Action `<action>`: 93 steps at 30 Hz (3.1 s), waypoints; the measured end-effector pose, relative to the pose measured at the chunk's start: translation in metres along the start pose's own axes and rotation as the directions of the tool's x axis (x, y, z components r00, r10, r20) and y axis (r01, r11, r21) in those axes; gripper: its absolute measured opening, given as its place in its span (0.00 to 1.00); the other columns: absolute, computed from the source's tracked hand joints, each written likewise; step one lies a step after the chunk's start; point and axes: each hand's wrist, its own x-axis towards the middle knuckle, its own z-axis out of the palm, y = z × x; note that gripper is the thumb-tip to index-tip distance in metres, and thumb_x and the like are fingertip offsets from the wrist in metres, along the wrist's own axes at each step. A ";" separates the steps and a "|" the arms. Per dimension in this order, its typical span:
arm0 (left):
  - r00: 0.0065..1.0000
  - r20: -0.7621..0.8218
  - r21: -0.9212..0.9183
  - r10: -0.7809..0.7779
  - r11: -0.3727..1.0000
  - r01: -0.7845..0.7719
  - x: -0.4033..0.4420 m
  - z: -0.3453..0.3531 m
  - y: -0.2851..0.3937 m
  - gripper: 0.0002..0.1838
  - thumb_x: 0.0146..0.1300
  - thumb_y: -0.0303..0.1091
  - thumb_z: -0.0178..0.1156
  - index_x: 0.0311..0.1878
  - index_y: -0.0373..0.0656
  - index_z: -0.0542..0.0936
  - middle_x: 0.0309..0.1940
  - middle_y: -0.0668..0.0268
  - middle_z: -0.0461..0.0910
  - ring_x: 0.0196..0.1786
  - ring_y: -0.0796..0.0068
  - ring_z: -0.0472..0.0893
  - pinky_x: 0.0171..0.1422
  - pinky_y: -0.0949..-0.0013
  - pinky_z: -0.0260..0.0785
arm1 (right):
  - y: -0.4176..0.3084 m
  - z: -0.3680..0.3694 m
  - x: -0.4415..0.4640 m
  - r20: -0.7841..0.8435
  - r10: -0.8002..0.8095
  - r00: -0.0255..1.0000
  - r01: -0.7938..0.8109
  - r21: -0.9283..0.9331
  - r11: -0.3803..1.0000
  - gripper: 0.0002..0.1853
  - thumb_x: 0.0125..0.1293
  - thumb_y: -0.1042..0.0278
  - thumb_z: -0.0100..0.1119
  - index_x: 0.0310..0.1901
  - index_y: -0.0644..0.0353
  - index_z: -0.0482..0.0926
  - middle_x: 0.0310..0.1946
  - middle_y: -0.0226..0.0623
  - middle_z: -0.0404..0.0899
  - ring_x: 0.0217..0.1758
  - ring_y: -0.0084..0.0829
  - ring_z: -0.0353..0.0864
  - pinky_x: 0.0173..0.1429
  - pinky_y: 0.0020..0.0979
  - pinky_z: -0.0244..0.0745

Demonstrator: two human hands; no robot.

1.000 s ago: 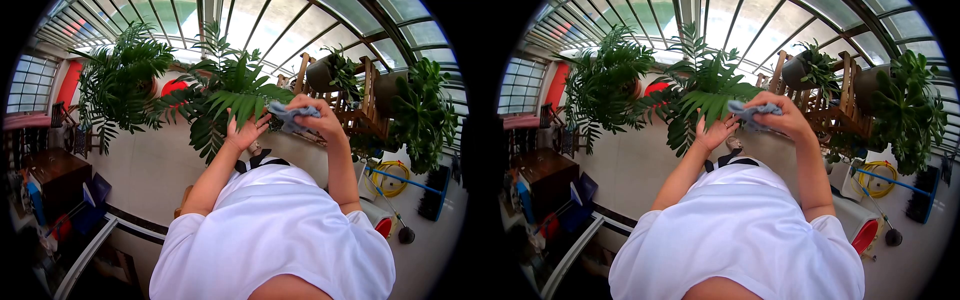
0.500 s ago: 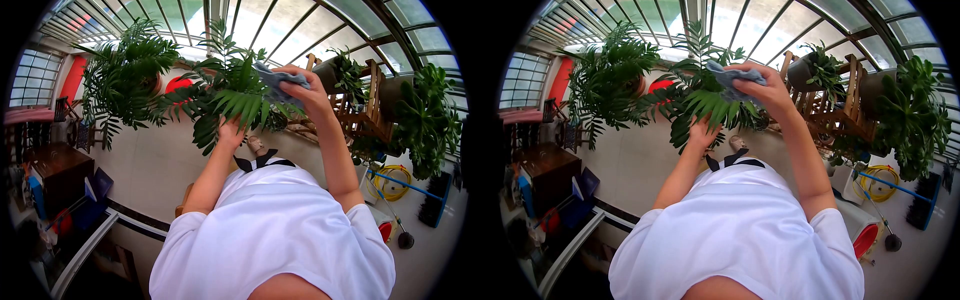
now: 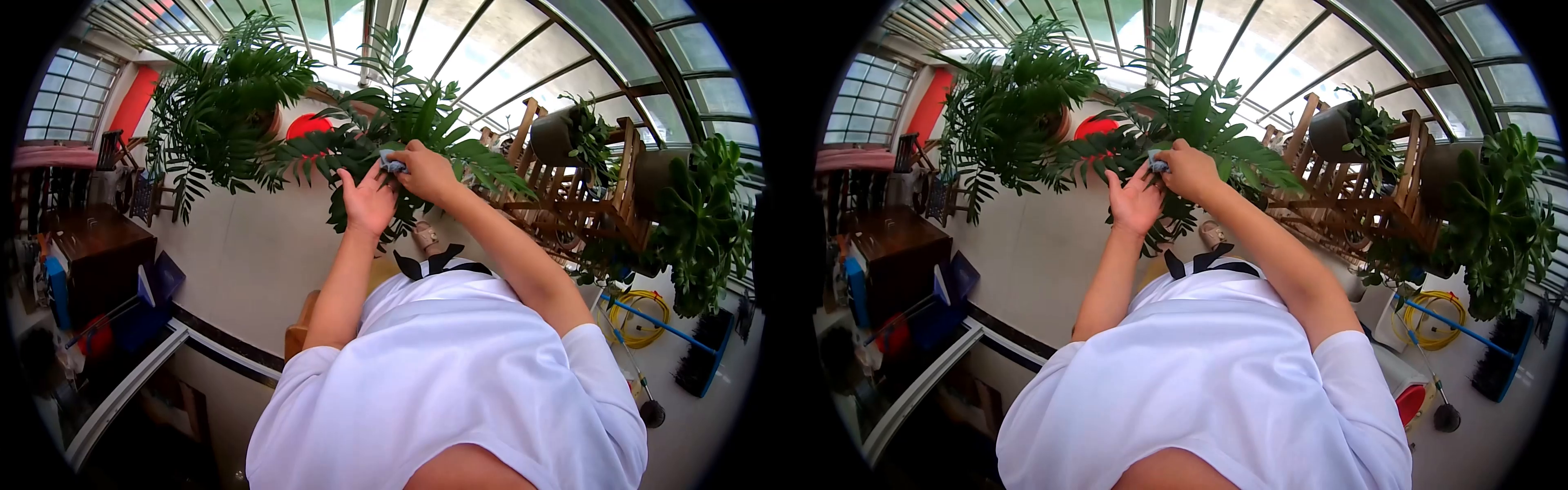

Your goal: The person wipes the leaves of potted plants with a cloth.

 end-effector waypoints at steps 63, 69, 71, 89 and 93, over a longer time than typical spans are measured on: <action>0.996 0.075 -0.040 -0.046 0.998 0.049 -0.010 -0.018 -0.007 0.53 0.54 0.78 0.33 0.70 0.39 0.52 0.63 0.59 0.62 0.65 0.61 0.60 0.72 0.57 0.43 | -0.004 -0.007 -0.022 0.117 -0.184 0.976 0.111 0.460 0.881 0.20 0.51 0.66 0.59 0.49 0.50 0.80 0.37 0.40 0.75 0.42 0.41 0.77 0.46 0.34 0.72; 0.994 0.096 -0.041 -0.057 0.997 0.061 -0.009 -0.015 -0.009 0.51 0.55 0.77 0.32 0.67 0.40 0.57 0.57 0.57 0.66 0.59 0.61 0.65 0.68 0.58 0.52 | -0.005 -0.010 -0.021 0.002 -0.042 0.999 0.043 -0.060 0.997 0.21 0.50 0.65 0.58 0.50 0.48 0.78 0.40 0.40 0.73 0.41 0.44 0.78 0.44 0.40 0.74; 0.990 0.130 -0.010 -0.056 0.998 0.058 -0.009 -0.017 -0.009 0.53 0.54 0.78 0.32 0.69 0.40 0.53 0.64 0.59 0.61 0.66 0.63 0.60 0.71 0.59 0.45 | -0.005 -0.004 -0.027 0.020 -0.077 0.997 0.078 -0.057 0.995 0.21 0.50 0.65 0.59 0.50 0.48 0.79 0.41 0.40 0.73 0.41 0.44 0.78 0.44 0.40 0.74; 0.964 -0.172 0.206 0.202 0.965 -0.165 -0.051 -0.112 0.081 0.43 0.64 0.67 0.31 0.70 0.40 0.52 0.69 0.57 0.55 0.72 0.60 0.51 0.74 0.52 0.29 | -0.018 -0.061 -0.062 0.479 -0.319 0.818 -0.111 0.675 0.729 0.16 0.57 0.71 0.60 0.49 0.55 0.80 0.37 0.32 0.76 0.43 0.25 0.75 0.49 0.27 0.69; 0.898 -0.395 0.265 0.195 0.960 -0.092 -0.056 -0.154 0.080 0.42 0.65 0.66 0.30 0.70 0.40 0.51 0.70 0.57 0.54 0.73 0.58 0.50 0.74 0.52 0.28 | -0.025 -0.025 -0.071 0.476 -0.315 0.821 0.078 0.453 0.888 0.17 0.53 0.67 0.60 0.47 0.52 0.81 0.37 0.40 0.74 0.41 0.39 0.76 0.48 0.32 0.70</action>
